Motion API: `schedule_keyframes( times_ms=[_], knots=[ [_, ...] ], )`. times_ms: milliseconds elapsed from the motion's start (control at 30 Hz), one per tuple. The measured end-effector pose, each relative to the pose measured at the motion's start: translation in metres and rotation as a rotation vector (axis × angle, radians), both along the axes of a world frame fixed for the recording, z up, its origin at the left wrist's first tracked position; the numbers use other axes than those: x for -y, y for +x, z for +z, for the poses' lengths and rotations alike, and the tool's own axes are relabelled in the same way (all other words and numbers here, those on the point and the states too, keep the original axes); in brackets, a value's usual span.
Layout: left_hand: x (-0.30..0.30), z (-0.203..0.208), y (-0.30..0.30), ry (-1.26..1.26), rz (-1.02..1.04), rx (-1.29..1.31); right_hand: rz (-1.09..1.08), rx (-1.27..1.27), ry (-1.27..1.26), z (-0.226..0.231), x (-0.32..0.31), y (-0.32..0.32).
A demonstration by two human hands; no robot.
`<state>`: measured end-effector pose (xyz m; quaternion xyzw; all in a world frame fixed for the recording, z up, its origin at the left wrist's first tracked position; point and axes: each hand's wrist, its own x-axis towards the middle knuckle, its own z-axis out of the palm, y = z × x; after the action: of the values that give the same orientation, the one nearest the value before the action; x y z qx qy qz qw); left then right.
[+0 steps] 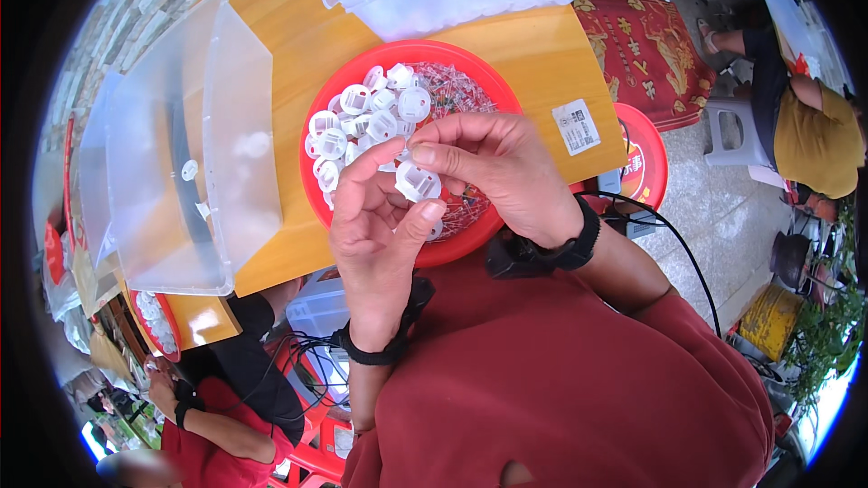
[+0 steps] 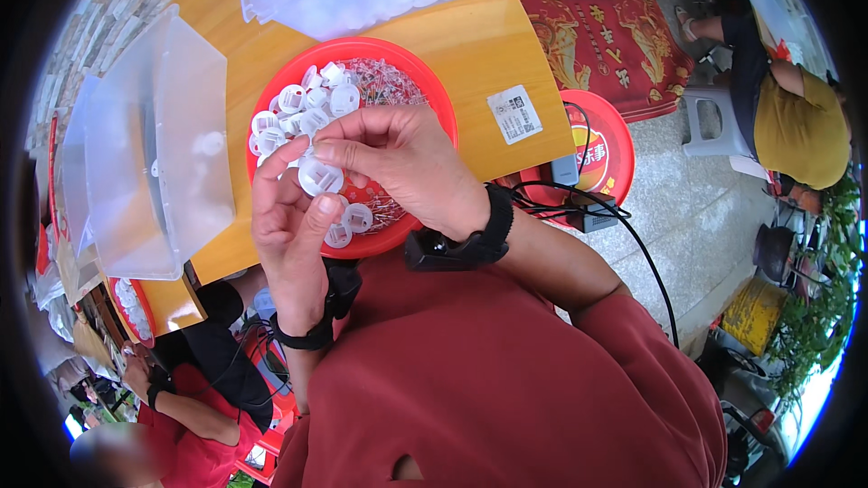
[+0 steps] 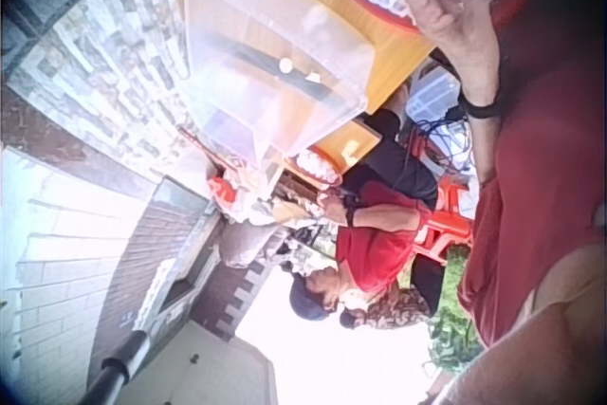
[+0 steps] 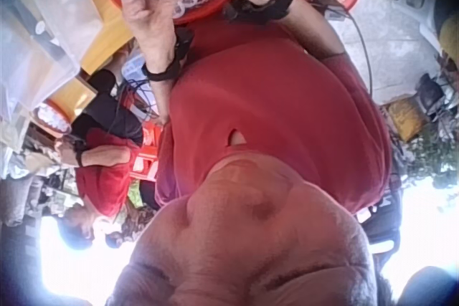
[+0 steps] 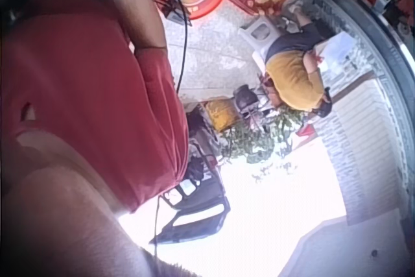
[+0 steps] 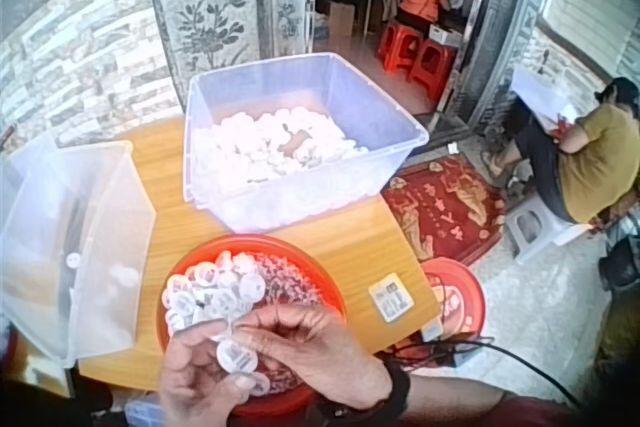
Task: Assembling small white plastic components by hand in a manufacturing setting.
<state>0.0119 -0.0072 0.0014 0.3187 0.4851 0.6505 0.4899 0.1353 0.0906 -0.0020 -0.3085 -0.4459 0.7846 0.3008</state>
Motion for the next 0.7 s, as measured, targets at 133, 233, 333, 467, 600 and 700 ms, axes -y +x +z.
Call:
schedule_keyframes(
  times_ms=[133,233,333,467,600,700],
  knots=[
    [-0.001,-0.001,0.003,-0.057,0.111,-0.052,-0.064,-0.086,-0.268,-0.002,0.008,-0.001],
    [0.000,-0.004,0.000,-0.076,0.177,-0.060,-0.042,-0.209,-0.366,-0.007,0.009,0.000],
    [0.003,-0.004,-0.003,-0.128,0.224,-0.340,-0.120,-0.121,-0.257,0.002,0.005,0.001],
    [-0.002,0.003,-0.003,-0.077,0.317,-1.276,0.038,-0.148,0.036,0.003,0.007,-0.002],
    [-0.007,-0.002,-0.001,0.022,0.354,-1.417,0.063,-0.108,0.020,0.004,0.005,-0.002],
    [-0.005,-0.005,0.003,-0.053,0.295,-1.236,0.076,-0.106,-0.049,0.000,0.004,0.000]
  ],
)
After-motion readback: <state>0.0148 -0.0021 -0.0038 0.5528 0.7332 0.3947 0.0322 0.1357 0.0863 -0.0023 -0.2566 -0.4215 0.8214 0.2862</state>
